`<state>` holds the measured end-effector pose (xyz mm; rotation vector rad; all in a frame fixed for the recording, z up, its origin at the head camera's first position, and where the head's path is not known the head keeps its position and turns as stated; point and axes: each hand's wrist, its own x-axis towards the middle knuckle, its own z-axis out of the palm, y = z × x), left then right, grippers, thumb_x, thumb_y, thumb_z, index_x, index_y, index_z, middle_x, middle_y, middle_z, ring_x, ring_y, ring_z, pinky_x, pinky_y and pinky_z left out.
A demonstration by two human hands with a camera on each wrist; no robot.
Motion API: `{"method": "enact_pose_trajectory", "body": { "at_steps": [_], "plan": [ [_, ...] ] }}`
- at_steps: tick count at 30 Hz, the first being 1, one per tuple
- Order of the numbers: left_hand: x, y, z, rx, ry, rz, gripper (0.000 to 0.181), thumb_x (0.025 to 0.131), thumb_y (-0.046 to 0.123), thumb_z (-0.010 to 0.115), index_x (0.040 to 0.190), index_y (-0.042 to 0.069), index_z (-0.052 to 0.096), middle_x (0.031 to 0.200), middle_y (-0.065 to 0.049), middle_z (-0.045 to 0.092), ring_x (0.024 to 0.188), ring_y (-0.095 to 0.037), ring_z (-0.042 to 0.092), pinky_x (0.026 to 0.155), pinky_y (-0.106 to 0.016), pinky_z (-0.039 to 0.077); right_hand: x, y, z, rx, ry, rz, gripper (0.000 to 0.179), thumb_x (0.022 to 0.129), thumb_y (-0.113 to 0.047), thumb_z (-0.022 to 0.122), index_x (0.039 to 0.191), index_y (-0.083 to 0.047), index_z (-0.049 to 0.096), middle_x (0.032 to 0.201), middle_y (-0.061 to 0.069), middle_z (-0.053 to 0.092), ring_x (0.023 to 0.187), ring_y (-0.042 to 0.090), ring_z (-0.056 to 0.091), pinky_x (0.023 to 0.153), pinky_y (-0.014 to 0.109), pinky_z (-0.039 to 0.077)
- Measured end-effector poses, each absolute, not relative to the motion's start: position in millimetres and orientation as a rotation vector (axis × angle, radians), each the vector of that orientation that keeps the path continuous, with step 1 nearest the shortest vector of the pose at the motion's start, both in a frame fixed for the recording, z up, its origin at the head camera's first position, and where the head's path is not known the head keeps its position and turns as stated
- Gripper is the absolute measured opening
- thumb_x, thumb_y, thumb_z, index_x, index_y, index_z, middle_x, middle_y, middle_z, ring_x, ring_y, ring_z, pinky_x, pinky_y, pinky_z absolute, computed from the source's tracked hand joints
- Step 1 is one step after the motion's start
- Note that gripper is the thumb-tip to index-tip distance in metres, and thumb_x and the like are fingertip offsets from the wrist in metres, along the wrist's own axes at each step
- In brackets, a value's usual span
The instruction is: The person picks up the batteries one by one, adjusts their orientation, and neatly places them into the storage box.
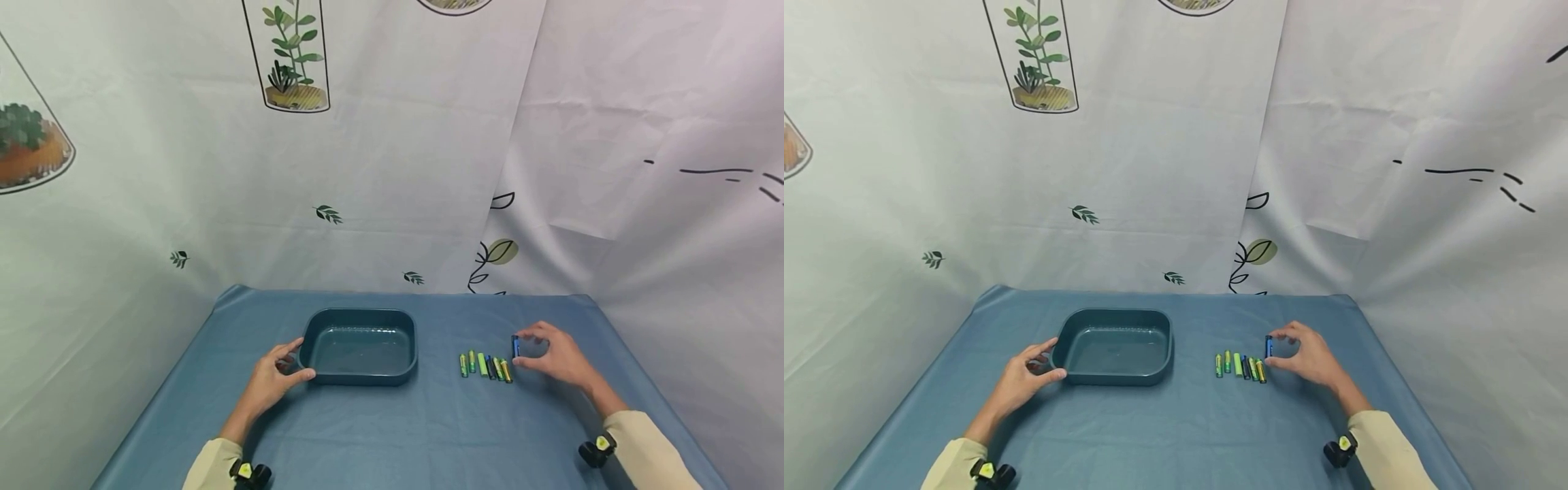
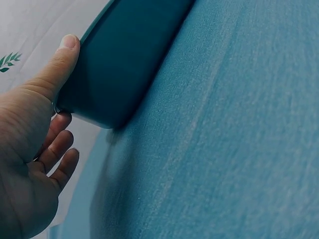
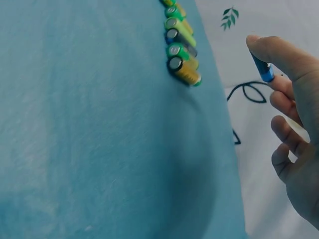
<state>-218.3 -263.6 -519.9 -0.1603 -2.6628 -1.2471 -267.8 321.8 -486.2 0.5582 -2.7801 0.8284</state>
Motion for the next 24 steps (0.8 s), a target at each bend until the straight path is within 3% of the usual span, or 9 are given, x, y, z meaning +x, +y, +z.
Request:
{"method": "enact_pose_trajectory", "body": {
  "at_steps": [17,24],
  "plan": [
    [-217.3,-262.3,-519.9,-0.136,-2.658,-1.249,0.08,0.082,0.039,0.087,0.15,0.011,0.054,0.133,-0.016,0.059,0.106,-0.031,0.061,0.084,-0.048,0.053,-276.3,282.6,-468.1,0.602,-2.749,0.877,0.047,0.077,-0.036,0.091,0.117,-0.016,0.076,0.108,0.009,0.067,0.097,0.031,0.062,0.071,0.038,0.047],
    [-218.2,-262.4,-518.9,-0.135,-2.666,-1.243,0.08,0.083,0.04,0.086,0.15,0.011,0.053,0.134,-0.017,0.059,0.106,-0.031,0.061,0.085,-0.049,0.053,-280.7,268.4,-463.0,0.635,-2.752,0.885,0.05,0.077,-0.042,0.09,0.118,-0.017,0.076,0.109,0.005,0.067,0.099,0.03,0.062,0.072,0.038,0.048]
  ]
}}
